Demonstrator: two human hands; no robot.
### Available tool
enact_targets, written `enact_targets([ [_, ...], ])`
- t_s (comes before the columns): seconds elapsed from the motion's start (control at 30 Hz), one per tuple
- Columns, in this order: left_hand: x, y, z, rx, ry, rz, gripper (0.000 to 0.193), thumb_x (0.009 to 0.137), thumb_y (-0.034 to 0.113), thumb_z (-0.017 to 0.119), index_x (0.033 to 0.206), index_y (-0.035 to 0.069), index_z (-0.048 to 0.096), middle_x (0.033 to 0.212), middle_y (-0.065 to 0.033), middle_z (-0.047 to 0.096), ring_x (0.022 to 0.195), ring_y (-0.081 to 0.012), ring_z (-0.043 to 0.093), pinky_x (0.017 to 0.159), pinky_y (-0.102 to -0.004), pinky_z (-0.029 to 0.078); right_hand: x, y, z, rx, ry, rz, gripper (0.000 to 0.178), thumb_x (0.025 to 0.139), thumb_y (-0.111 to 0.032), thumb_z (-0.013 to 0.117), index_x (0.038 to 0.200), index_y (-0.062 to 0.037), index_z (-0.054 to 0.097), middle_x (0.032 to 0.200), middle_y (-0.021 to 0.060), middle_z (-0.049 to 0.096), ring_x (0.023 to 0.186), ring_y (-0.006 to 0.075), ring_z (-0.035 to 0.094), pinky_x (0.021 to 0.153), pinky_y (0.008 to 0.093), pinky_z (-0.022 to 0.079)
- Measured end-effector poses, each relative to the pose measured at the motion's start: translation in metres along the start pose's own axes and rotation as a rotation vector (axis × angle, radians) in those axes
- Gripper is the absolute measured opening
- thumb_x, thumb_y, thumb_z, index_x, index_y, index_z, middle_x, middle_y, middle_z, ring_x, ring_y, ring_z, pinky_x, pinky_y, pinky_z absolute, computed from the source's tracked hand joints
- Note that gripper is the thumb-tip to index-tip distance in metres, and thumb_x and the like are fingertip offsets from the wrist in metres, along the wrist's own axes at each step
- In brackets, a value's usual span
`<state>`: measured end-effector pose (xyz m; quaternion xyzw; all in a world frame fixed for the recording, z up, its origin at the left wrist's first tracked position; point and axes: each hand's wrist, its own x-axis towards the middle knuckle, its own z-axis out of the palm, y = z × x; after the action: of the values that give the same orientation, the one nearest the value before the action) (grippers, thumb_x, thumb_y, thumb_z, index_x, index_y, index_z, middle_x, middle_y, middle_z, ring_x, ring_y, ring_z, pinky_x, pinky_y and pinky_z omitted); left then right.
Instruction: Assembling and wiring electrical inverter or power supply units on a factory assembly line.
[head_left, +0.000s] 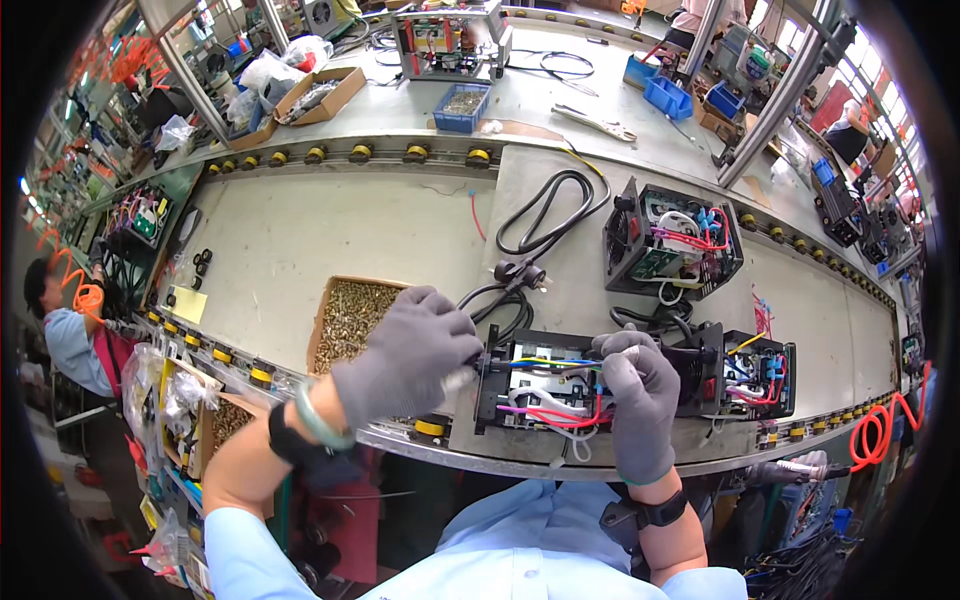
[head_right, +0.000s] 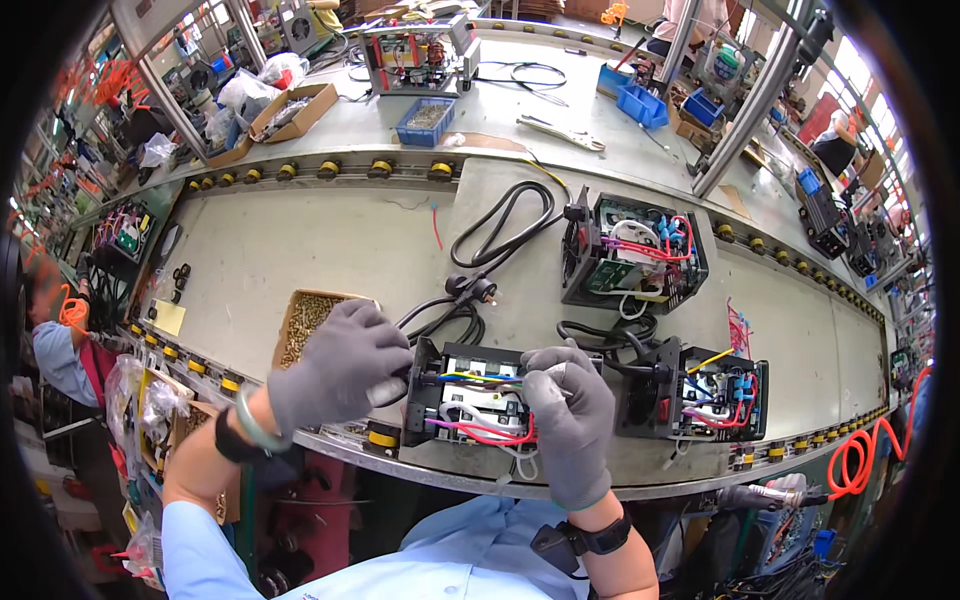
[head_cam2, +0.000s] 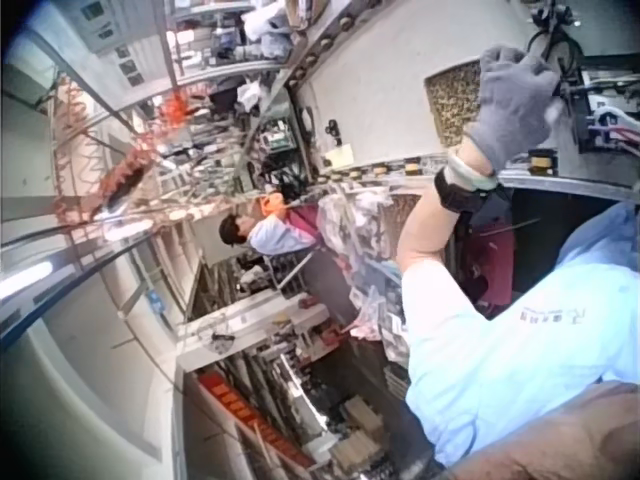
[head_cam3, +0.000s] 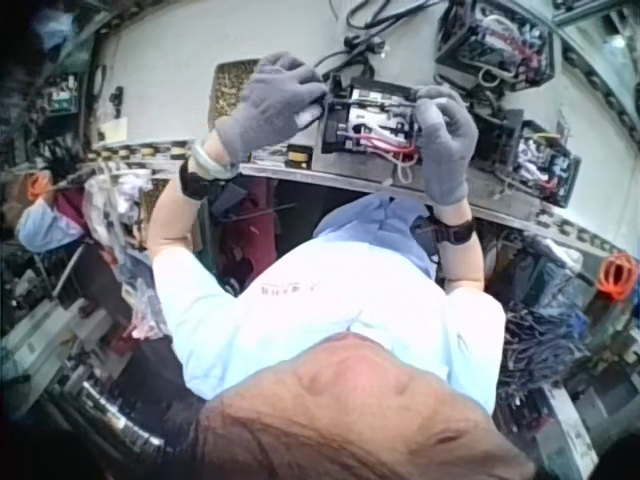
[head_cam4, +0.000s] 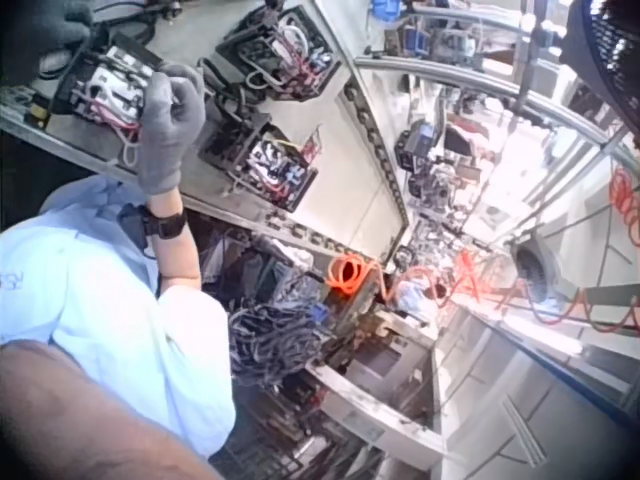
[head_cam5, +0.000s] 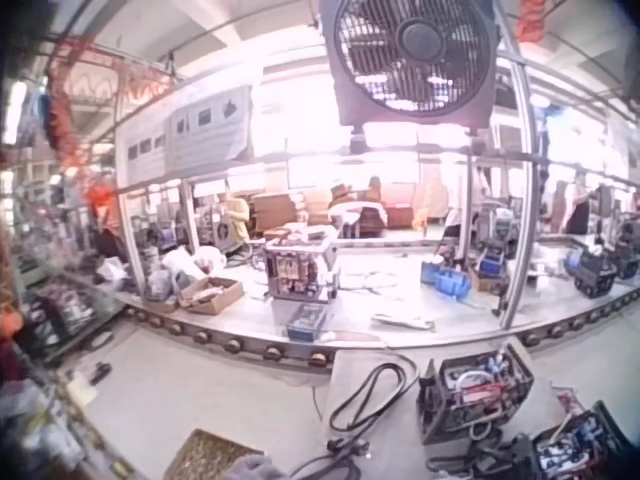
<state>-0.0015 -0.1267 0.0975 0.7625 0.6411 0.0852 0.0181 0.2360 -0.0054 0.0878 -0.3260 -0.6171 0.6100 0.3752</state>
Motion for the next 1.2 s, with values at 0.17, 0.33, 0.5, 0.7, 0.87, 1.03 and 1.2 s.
enact_targets([
  [0.17, -0.017, 0.018, 0.024, 0.431, 0.465, 0.029, 0.033, 0.071, 0.025, 0.074, 0.098, 0.008, 0.069, 0.099, -0.0036, 0.063, 0.097, -0.0244, 0.057, 0.096, -0.0444, 0.044, 0.000, 0.003, 0.003, -0.069, -0.027, -0.066, 0.015, 0.085, -0.010, 0.060, 0.074, 0.0010, 0.059, 0.098, 0.0087, 0.061, 0.101, 0.0202, 0.057, 0.090, 0.0321, 0.041],
  [0.33, 0.011, -0.017, -0.011, -0.245, -0.255, -0.098, 0.024, 0.082, 0.023, 0.069, 0.103, 0.011, 0.070, 0.109, -0.0060, 0.066, 0.103, -0.0285, 0.060, 0.092, -0.0422, 0.046, 0.000, -0.002, 0.010, 0.007, -0.008, -0.062, 0.005, 0.083, -0.001, 0.062, 0.080, 0.0028, 0.063, 0.094, 0.0072, 0.063, 0.093, 0.0145, 0.056, 0.084, 0.0266, 0.043],
  [0.5, 0.011, -0.004, -0.009, -0.026, -0.329, -0.016, 0.023, 0.082, 0.025, 0.067, 0.102, 0.012, 0.070, 0.107, -0.0039, 0.067, 0.100, -0.0260, 0.062, 0.099, -0.0439, 0.042, -0.003, 0.006, 0.008, -0.167, 0.064, -0.182, 0.010, 0.088, -0.008, 0.065, 0.083, 0.0014, 0.065, 0.096, 0.0097, 0.067, 0.085, 0.0150, 0.060, 0.076, 0.0283, 0.047],
  [0.7, -0.011, 0.019, 0.006, 0.142, 0.213, -0.113, 0.023, 0.077, 0.023, 0.072, 0.098, 0.014, 0.069, 0.102, -0.0027, 0.066, 0.097, -0.0210, 0.062, 0.106, -0.0464, 0.036, 0.012, -0.005, 0.013, -0.112, -0.081, -0.118, 0.018, 0.093, -0.015, 0.067, 0.091, 0.0028, 0.065, 0.082, 0.0065, 0.067, 0.065, 0.0099, 0.060, 0.062, 0.0238, 0.049],
  [0.87, 0.031, 0.018, -0.009, -0.443, 0.202, -0.042, 0.022, 0.077, 0.018, 0.076, 0.098, 0.013, 0.073, 0.107, -0.0055, 0.069, 0.102, -0.0292, 0.062, 0.092, -0.0397, 0.047, 0.015, -0.010, 0.022, 0.160, -0.097, 0.065, 0.012, 0.093, -0.009, 0.066, 0.098, 0.0024, 0.065, 0.081, 0.0014, 0.066, 0.069, 0.0062, 0.059, 0.064, 0.0223, 0.050],
  [1.03, 0.032, 0.008, 0.018, -0.730, 0.206, -0.104, 0.015, 0.080, 0.013, 0.073, 0.093, 0.007, 0.074, 0.099, -0.0072, 0.069, 0.097, -0.0282, 0.063, 0.089, -0.0393, 0.048, 0.015, 0.001, 0.034, -0.076, -0.183, -0.054, 0.011, 0.088, -0.007, 0.067, 0.094, 0.0012, 0.064, 0.082, 0.0048, 0.067, 0.074, 0.0089, 0.062, 0.069, 0.0259, 0.052],
  [1.2, 0.034, 0.018, 0.027, -0.824, 0.432, -0.219, 0.013, 0.080, 0.010, 0.073, 0.092, 0.005, 0.074, 0.100, -0.0079, 0.070, 0.095, -0.0256, 0.064, 0.086, -0.0372, 0.050, 0.024, 0.013, 0.043, -0.532, -0.078, -0.411, 0.014, 0.088, -0.014, 0.067, 0.091, 0.0002, 0.066, 0.067, 0.0103, 0.065, 0.060, 0.0154, 0.065, 0.059, 0.0303, 0.050],
])
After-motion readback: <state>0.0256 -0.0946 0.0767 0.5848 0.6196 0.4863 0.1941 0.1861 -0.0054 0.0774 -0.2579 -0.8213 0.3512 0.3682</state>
